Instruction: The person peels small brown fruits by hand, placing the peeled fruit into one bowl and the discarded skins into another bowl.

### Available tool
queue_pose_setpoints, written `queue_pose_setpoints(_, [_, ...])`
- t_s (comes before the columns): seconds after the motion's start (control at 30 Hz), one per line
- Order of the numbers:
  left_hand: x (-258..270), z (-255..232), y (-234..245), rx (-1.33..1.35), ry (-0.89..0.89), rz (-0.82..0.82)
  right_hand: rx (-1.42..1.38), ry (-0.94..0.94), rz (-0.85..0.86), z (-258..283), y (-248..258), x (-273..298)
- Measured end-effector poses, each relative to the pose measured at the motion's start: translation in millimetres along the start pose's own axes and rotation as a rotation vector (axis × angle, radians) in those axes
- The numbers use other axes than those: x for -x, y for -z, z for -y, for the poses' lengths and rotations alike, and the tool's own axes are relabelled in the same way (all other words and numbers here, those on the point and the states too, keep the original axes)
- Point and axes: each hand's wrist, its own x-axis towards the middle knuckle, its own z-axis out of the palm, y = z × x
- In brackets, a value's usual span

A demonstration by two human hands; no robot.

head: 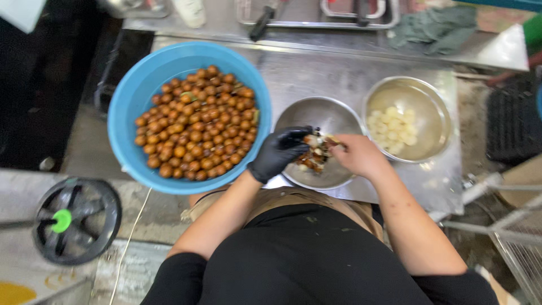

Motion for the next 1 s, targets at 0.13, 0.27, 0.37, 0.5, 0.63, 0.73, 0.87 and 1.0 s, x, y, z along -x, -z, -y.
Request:
queue_pose_setpoints(0.13, [2.2,4.5,-3.4,-0.027,0.045,0.023,-0.135,0.15,-0.17,3.3,-8.7,3.3])
queue_pose_setpoints(0.27, [4.1,0.8,-6.2,-0.038,-0.084,0.058,-0.492,0.197,-0.108,-8.2,-24.3,1.8])
queue_pose_setpoints(0.37, [3.9,-13.3,-1.1,-0.26,-0.203,0.04,-0.597,0.204,-0.208,-17.9,-38.2,-2.2])
queue_pose_setpoints(0.5, [8.9,-29.9,-2.9,-0.514,-0.289,-0.023,-0.699,0.185,-0.225,-18.6,-44.1,-3.4])
queue_pose_setpoints(0.63, [8.7,-33.3,-11.5,-0.489,-0.229,-0.053,-0.86,0.229,-0.308,-14.3,-46.2,-0.4])
queue_pose_setpoints(0.73, [6.1,-35.0,-11.2,-0.531,-0.256,-0.089,-0.959,0.207,-0.461,-30.4,-37.6,-6.2])
queue_pose_setpoints(0.87, [7.7,-47.0,14.1,-0.911,-0.231,-0.1,-0.59,0.217,-0.744,-81.4,30.4,-1.1])
queue_pose_setpoints(1.0, [30.3,-65.3,90.6,-1.094,-0.259,-0.453,0.379,0.39,-0.923,-116.4,65.4,34.4])
